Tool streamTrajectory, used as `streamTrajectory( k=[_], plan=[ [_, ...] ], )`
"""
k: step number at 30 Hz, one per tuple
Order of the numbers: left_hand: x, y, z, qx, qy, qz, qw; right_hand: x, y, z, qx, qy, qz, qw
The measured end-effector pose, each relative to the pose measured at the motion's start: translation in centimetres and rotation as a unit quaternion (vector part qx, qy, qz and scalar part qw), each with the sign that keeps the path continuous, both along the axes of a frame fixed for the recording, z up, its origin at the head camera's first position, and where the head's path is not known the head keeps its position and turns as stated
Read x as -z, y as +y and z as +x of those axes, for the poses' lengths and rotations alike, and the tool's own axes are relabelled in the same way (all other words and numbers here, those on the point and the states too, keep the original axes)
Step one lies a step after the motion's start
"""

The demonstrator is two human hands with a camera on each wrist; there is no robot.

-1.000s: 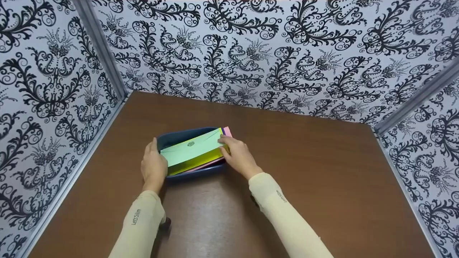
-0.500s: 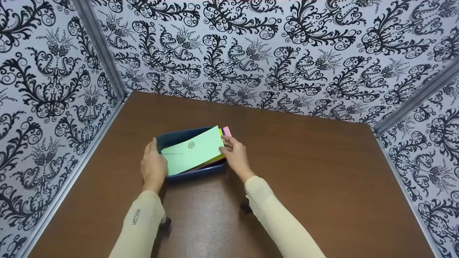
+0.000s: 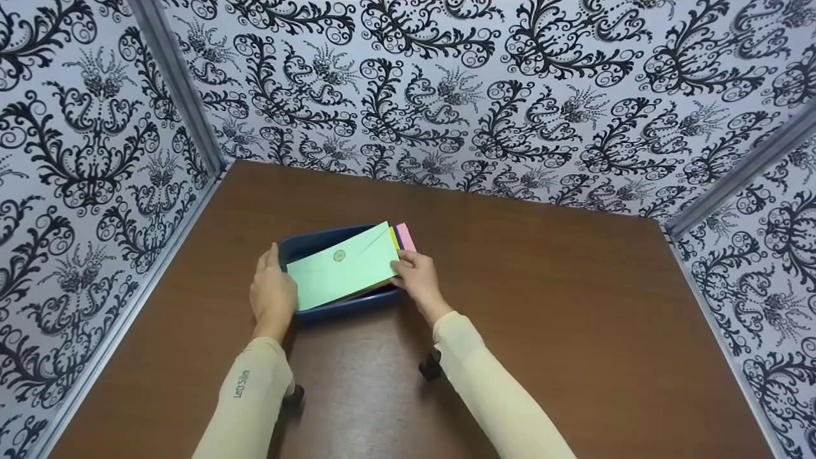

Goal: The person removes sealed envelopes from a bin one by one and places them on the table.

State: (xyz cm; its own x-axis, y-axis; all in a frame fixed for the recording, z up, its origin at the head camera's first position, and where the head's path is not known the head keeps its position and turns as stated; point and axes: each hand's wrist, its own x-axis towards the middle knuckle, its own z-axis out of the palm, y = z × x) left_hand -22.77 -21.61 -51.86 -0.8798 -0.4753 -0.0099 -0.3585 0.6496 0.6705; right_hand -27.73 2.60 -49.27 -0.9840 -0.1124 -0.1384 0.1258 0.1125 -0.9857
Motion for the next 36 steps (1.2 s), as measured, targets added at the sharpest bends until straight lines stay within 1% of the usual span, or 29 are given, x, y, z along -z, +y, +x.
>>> streamTrajectory(
  k=[8, 14, 23, 30, 36],
  plan=[
    [-0.1, -0.1, 0.0, -0.001, -0.01, 0.0, 1.0, -0.4, 0.2, 0.3, -0.002, -0.029, -0.021, 0.999],
    [0.0, -0.1, 0.1, 0.002, -0.007, 0.0, 1.0, -0.6, 0.5, 0.4, 0.01, -0.044, -0.04, 0.998],
    [0.1, -0.1, 0.1, 0.007, -0.005, -0.004, 1.0, -0.7, 1.1, 0.5, 0.014, -0.045, -0.046, 0.998],
    [0.4, 0.0, 0.2, 0.005, 0.015, -0.019, 0.9997, -0.7, 1.6, 0.5, 0.022, -0.052, -0.059, 0.997],
    [0.3, -0.1, 0.0, 0.004, 0.004, -0.013, 0.9999, -0.8, 2.3, 0.4, 0.028, -0.063, -0.059, 0.996]
  ],
)
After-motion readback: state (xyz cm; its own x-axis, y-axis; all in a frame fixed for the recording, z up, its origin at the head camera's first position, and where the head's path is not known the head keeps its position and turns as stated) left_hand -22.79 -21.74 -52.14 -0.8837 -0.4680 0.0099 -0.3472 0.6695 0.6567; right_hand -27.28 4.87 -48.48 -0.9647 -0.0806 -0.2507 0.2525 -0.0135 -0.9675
